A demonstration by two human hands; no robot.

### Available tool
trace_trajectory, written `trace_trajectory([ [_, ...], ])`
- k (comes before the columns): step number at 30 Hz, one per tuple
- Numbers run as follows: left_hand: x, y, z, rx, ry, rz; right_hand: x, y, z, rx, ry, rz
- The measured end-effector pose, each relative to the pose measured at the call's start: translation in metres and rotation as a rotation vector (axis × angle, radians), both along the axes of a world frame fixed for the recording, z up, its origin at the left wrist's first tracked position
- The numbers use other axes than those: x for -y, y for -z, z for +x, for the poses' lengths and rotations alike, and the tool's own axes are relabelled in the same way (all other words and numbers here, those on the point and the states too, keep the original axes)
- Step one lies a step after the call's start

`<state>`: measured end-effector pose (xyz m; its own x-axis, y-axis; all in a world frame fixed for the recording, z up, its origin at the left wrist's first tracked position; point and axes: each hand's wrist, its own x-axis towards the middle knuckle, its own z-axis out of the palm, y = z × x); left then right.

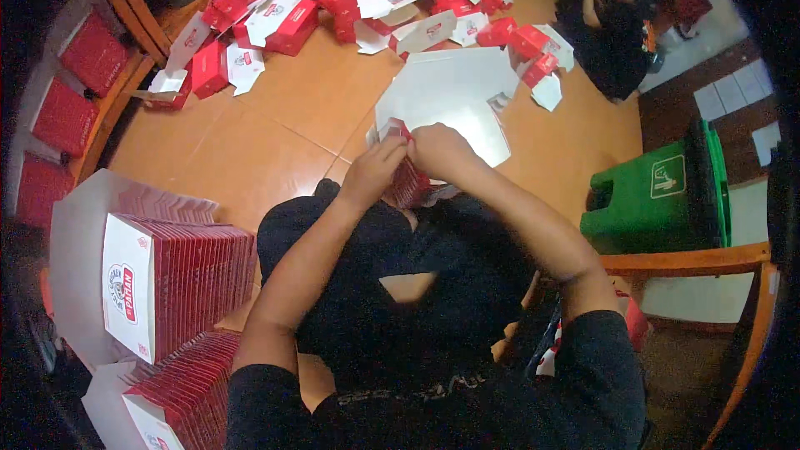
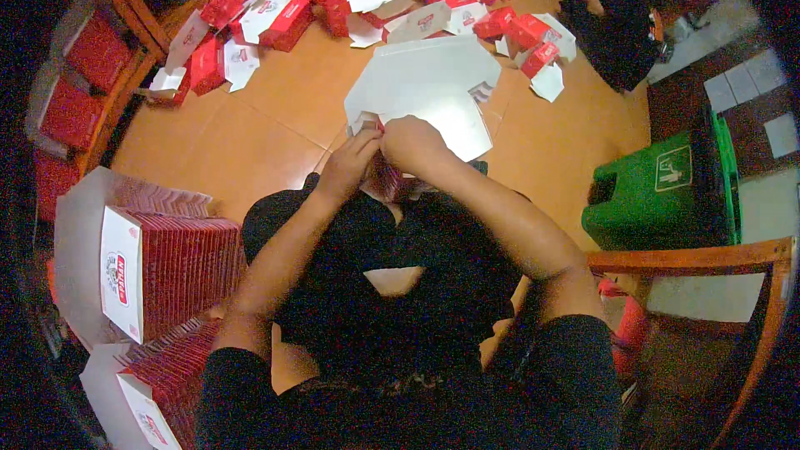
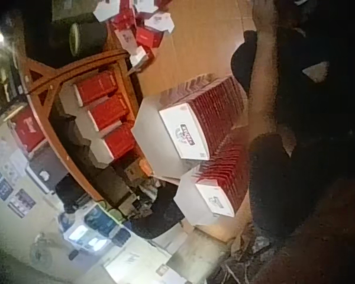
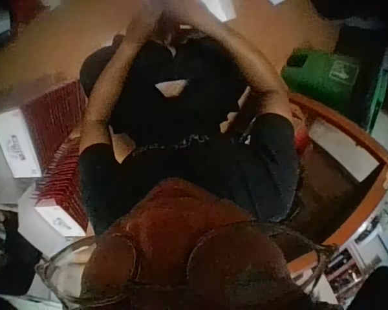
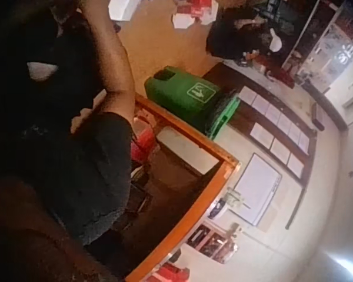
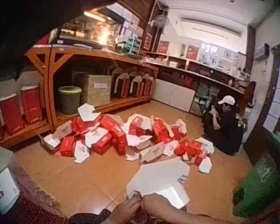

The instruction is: The person sits on the floor and repeatedly assembles flat red and white cardboard boxes by folding the sides and interlocking the tabs. They pick up a flat piece, fold it into a box shape, and place the finished box on a growing stack to their left.

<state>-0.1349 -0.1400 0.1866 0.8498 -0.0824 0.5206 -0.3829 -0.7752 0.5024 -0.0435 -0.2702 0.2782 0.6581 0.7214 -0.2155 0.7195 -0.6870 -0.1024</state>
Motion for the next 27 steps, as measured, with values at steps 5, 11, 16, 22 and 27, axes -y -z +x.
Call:
trace_trajectory([
  [5,-0.007,0.004,0.004,0.110,-0.002,-0.102,0.012,-0.030,-0.002,-0.082,0.153,0.238],
  [11,0.024,-0.025,0.002,-0.118,-0.100,-0.792,0.127,0.001,0.074,0.184,0.587,0.633],
  [16,0.035,-0.016,0.028,-0.311,-0.226,-0.774,0.134,0.034,0.045,-0.384,0.729,0.743],
  [22,0.032,-0.025,0.048,-0.345,-0.129,-0.715,0.122,0.054,0.049,-0.341,0.699,0.812],
  [27,0.012,-0.016,0.076,-0.292,-0.151,-0.763,0.093,0.069,0.081,-0.345,0.756,0.853],
])
